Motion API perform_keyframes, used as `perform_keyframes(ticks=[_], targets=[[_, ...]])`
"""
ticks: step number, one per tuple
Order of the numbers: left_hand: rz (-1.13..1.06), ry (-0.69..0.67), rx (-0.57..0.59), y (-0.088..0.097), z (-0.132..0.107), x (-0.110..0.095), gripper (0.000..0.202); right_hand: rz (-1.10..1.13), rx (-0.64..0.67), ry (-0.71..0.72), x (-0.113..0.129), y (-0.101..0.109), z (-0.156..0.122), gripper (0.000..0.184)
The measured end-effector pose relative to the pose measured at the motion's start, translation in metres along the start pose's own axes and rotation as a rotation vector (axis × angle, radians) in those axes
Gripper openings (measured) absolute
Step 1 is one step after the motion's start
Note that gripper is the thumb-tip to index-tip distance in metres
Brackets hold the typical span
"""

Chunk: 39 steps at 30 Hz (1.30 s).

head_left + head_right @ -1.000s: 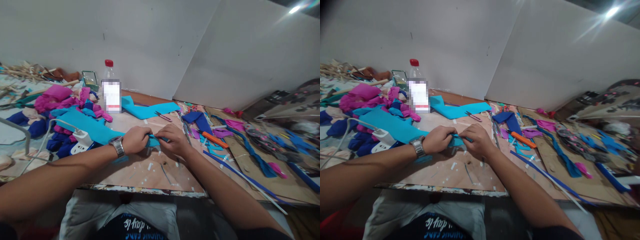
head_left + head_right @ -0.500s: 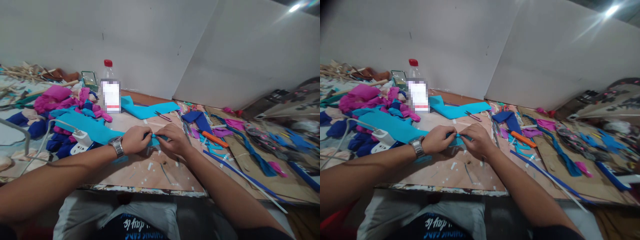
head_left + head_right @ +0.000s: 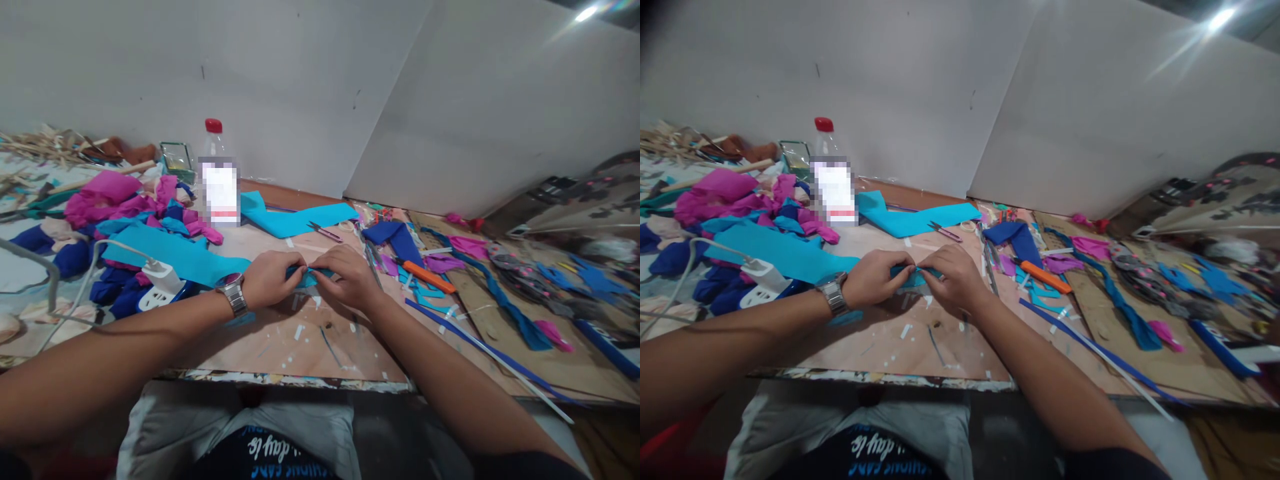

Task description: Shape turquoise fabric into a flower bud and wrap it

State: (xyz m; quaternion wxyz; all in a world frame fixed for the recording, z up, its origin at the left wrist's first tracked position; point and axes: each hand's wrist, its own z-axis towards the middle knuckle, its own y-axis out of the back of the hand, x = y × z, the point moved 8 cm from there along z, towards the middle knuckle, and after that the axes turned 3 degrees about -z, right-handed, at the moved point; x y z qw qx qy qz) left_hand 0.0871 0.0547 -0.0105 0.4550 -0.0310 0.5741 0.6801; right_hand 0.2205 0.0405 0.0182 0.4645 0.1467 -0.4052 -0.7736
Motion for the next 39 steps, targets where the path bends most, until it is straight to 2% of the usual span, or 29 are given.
perform_keyframes(ticks=[8, 20, 32, 39], targets=[[0.04, 0.006, -0.015, -0.001, 0.0, -0.001, 0.023, -0.02, 0.003, 0.009, 0.001, 0.0, 0.0, 0.006], [0.215, -0.072, -0.016, -0.005, 0.001, -0.003, 0.025, 0.016, 0.022, -0.073, -0.006, -0.006, -0.003, 0.006], [0.176, -0.173, -0.024, -0.007, 0.0, -0.008, 0.027, 0.065, 0.054, -0.118, -0.002, -0.007, 0.0, 0.004], [0.186, -0.179, -0.024, -0.006, 0.001, -0.011, 0.03, 0.111, 0.08, -0.16, -0.004, -0.01, -0.001, 0.008]])
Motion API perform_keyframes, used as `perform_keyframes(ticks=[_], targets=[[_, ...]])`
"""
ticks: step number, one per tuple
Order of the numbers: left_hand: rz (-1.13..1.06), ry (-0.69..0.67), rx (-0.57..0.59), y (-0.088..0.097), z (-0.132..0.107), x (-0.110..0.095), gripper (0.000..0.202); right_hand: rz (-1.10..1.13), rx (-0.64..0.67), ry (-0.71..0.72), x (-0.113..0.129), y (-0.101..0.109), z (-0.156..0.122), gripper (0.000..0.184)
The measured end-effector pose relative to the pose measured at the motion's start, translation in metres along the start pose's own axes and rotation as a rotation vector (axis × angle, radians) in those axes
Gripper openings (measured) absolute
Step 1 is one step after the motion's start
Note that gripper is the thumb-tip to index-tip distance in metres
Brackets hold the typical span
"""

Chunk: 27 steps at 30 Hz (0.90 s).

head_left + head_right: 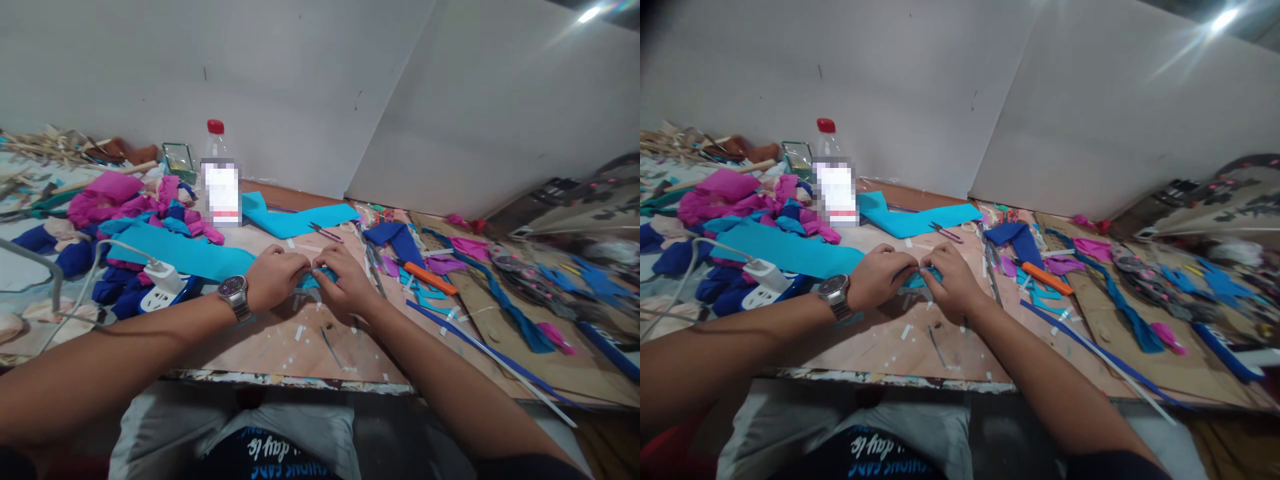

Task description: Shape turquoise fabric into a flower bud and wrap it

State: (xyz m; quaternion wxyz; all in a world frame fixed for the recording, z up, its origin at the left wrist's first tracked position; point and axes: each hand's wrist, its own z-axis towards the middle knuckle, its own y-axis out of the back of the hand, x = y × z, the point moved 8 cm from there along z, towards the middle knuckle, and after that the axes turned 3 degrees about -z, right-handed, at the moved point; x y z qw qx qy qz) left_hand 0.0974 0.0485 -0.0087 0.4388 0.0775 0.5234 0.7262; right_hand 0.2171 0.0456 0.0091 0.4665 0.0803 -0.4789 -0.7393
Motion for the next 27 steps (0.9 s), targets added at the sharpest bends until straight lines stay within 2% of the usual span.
perform_keyframes(ticks=[6, 15, 21, 27], targets=[[0.014, -0.01, -0.041, 0.002, 0.0, 0.0006, 0.031, -0.007, -0.064, 0.003, -0.0037, 0.0041, -0.0008, 0.006], [-0.067, -0.009, -0.036, 0.0014, -0.0016, 0.002, 0.026, -0.049, -0.075, 0.045, -0.0015, 0.0065, -0.0002, 0.004], [-0.036, 0.007, -0.029, 0.0004, -0.0008, 0.0026, 0.02, -0.097, -0.037, 0.063, 0.0017, 0.0068, 0.001, 0.004], [0.081, -0.085, -0.03, 0.0011, -0.0009, -0.0055, 0.024, -0.087, 0.006, 0.046, 0.0026, 0.0025, 0.0011, 0.006]])
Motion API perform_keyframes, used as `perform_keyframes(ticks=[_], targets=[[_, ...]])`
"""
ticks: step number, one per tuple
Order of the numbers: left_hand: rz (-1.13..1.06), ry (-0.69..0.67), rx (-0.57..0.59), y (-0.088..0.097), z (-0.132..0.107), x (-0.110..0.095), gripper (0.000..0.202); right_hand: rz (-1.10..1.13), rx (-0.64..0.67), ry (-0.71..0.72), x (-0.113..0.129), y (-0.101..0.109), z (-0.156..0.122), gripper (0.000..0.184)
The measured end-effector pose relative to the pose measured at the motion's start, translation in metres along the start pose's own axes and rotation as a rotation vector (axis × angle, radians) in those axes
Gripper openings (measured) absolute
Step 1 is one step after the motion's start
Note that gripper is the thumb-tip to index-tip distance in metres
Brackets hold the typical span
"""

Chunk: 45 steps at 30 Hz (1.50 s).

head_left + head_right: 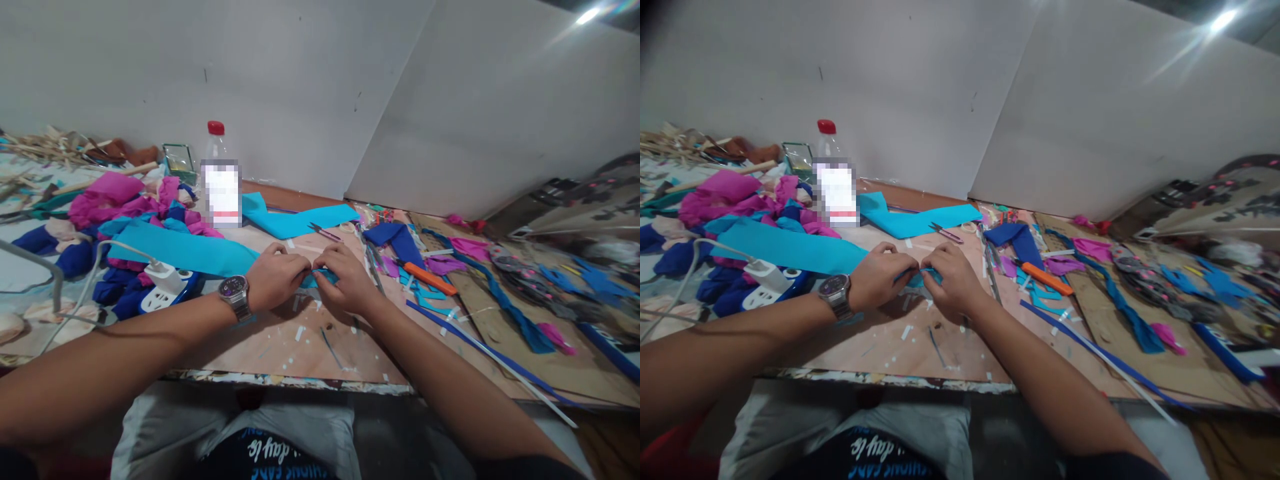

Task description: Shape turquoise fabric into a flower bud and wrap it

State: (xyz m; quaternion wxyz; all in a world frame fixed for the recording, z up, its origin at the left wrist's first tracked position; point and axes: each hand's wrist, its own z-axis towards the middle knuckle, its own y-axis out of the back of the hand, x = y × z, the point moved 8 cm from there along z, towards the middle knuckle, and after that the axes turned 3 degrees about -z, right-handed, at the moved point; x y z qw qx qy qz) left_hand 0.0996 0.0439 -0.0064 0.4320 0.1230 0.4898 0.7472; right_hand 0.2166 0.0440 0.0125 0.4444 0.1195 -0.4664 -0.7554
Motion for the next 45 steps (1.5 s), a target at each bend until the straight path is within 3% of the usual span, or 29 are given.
perform_keyframes(ticks=[6, 14, 24, 37, 45], targets=[[0.091, -0.131, -0.034, 0.001, -0.002, -0.006, 0.021, 0.114, 0.013, -0.077, -0.007, -0.005, -0.002, 0.006], [0.037, -0.032, -0.004, 0.002, -0.001, -0.003, 0.025, 0.072, -0.001, 0.006, -0.004, -0.002, -0.002, 0.005], [0.052, -0.007, 0.025, -0.004, -0.001, 0.0, 0.018, 0.077, 0.031, 0.018, -0.003, -0.003, -0.001, 0.005], [0.043, 0.002, 0.004, -0.004, -0.001, 0.003, 0.027, 0.097, 0.032, -0.042, -0.01, -0.006, -0.003, 0.005], [0.007, 0.061, 0.055, -0.007, -0.003, 0.009, 0.024, 0.051, 0.082, -0.031, -0.013, -0.01, -0.001, 0.012]])
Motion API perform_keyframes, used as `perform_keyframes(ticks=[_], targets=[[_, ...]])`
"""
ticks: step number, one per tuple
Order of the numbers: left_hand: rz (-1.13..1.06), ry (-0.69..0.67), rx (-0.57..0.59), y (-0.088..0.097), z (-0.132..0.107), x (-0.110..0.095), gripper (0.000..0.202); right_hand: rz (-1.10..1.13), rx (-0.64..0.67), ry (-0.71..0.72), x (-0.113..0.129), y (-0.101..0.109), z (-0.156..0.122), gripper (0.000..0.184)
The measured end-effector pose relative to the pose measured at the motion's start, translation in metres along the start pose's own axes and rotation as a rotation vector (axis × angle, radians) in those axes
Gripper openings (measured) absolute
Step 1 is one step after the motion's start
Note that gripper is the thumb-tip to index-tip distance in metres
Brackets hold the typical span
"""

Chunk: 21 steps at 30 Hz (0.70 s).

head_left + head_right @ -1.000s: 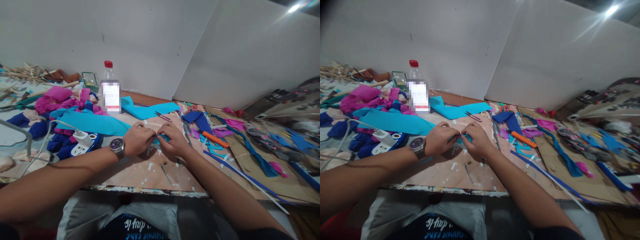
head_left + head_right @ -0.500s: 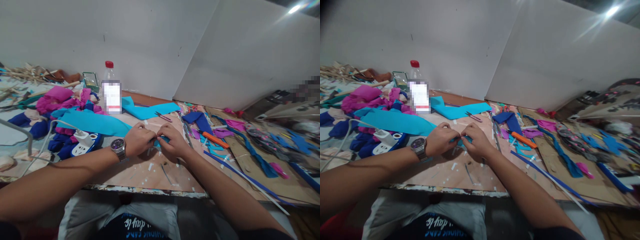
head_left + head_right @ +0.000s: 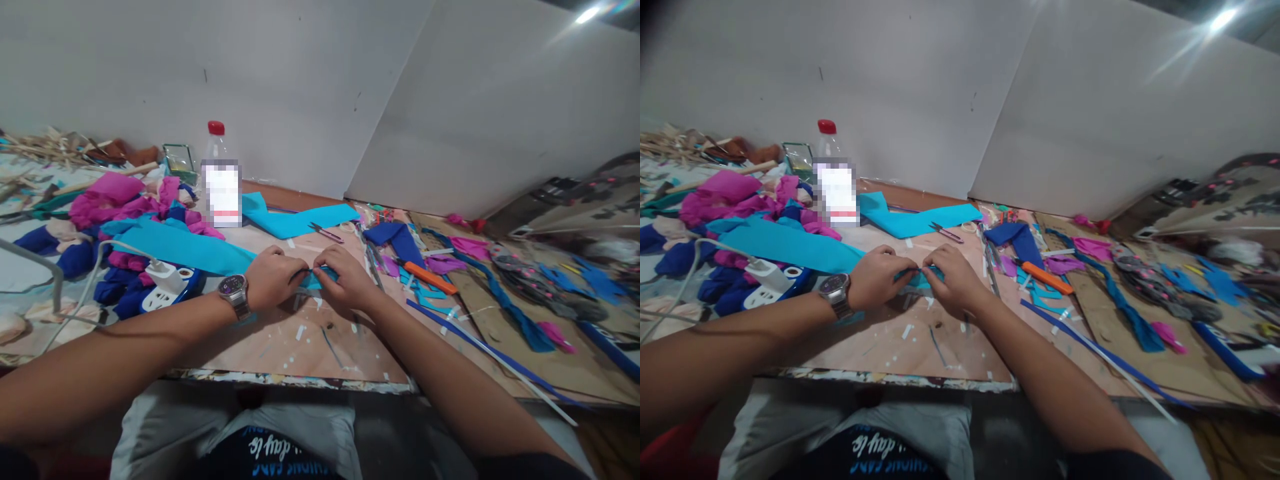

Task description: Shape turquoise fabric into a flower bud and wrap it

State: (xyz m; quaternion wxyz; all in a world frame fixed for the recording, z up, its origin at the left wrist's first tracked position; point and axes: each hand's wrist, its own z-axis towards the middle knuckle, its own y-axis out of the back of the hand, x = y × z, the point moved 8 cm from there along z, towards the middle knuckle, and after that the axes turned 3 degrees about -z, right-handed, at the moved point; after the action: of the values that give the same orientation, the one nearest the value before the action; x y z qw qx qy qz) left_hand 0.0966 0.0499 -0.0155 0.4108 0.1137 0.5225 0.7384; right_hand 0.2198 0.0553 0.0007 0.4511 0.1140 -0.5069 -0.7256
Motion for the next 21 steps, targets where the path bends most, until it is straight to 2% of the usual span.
perform_keyframes(ticks=[10, 16, 21], targets=[[0.05, 0.049, -0.002, 0.001, 0.0, 0.005, 0.032, -0.079, -0.016, 0.016, -0.002, 0.004, -0.002, 0.01], [0.071, 0.111, -0.024, 0.009, -0.001, 0.005, 0.032, -0.098, -0.042, -0.062, -0.011, 0.008, -0.001, 0.012], [0.131, 0.216, -0.018, 0.015, -0.001, 0.011, 0.031, -0.165, -0.089, -0.121, -0.022, 0.011, -0.002, 0.013]])
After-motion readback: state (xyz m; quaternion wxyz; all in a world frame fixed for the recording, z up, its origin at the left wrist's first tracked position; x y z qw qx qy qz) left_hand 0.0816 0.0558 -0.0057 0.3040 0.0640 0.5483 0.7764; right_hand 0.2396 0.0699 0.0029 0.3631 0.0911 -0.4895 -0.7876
